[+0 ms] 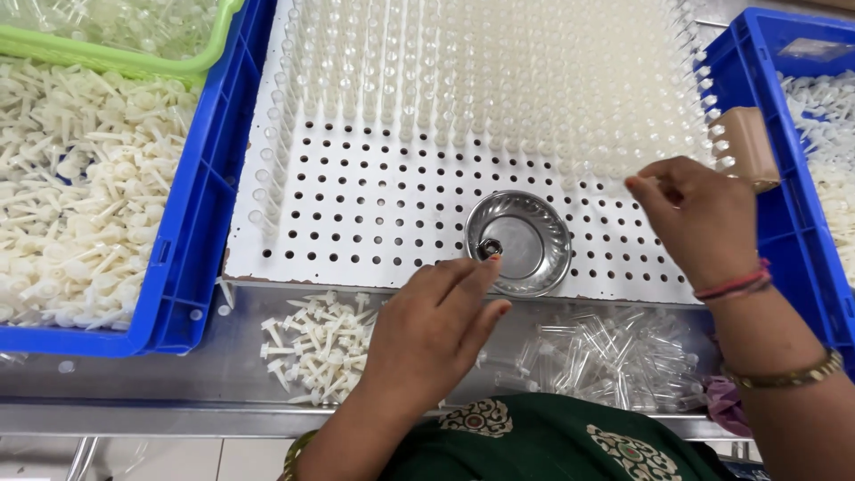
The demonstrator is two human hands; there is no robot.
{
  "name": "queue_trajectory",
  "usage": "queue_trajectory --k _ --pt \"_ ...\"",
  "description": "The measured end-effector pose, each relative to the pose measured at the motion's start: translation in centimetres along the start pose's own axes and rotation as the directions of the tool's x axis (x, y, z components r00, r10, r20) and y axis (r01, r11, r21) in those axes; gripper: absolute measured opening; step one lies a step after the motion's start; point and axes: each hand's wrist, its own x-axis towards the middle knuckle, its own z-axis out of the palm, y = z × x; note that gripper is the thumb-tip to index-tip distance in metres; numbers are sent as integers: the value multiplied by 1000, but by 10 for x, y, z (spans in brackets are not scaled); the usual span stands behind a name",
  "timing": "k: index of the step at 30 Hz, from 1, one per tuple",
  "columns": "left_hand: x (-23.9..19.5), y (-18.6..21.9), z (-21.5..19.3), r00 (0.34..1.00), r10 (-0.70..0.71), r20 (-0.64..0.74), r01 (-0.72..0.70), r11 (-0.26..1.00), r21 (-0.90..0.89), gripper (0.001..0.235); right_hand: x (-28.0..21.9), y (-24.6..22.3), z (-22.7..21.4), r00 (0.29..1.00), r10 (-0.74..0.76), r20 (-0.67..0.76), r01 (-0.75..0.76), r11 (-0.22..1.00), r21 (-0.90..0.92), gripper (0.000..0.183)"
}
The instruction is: Assembling small white plastic components into clear plastic tubes and organizing them into a grid tray.
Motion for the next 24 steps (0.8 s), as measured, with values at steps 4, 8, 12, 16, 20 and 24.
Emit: queue_trajectory --k 4,8,12,16,20,24 --pt "-5 0 -8 995 -95 -14 94 995 -26 32 12 7 17 987 -161 14 162 977 -142 27" --pt "-11 -9 -5 992 -120 -34 120 993 -17 26 13 7 17 984 -175 11 176 979 -101 29" --pt "-22 -17 -9 974 -222 -40 224 974 35 13 7 10 18 964 -262 -41 250 949 -193 26" --pt "-27 -17 -7 920 -334 207 256 909 328 13 6 14 33 958 -285 -7 279 942 -188 25" --pt "-45 -24 12 891 -327 315 123 841 527 21 0 4 26 965 -260 21 260 953 -158 27" --pt "-52 -24 15 890 -350 294 132 813 567 10 -42 10 -2 977 -209 45 214 955 -204 34"
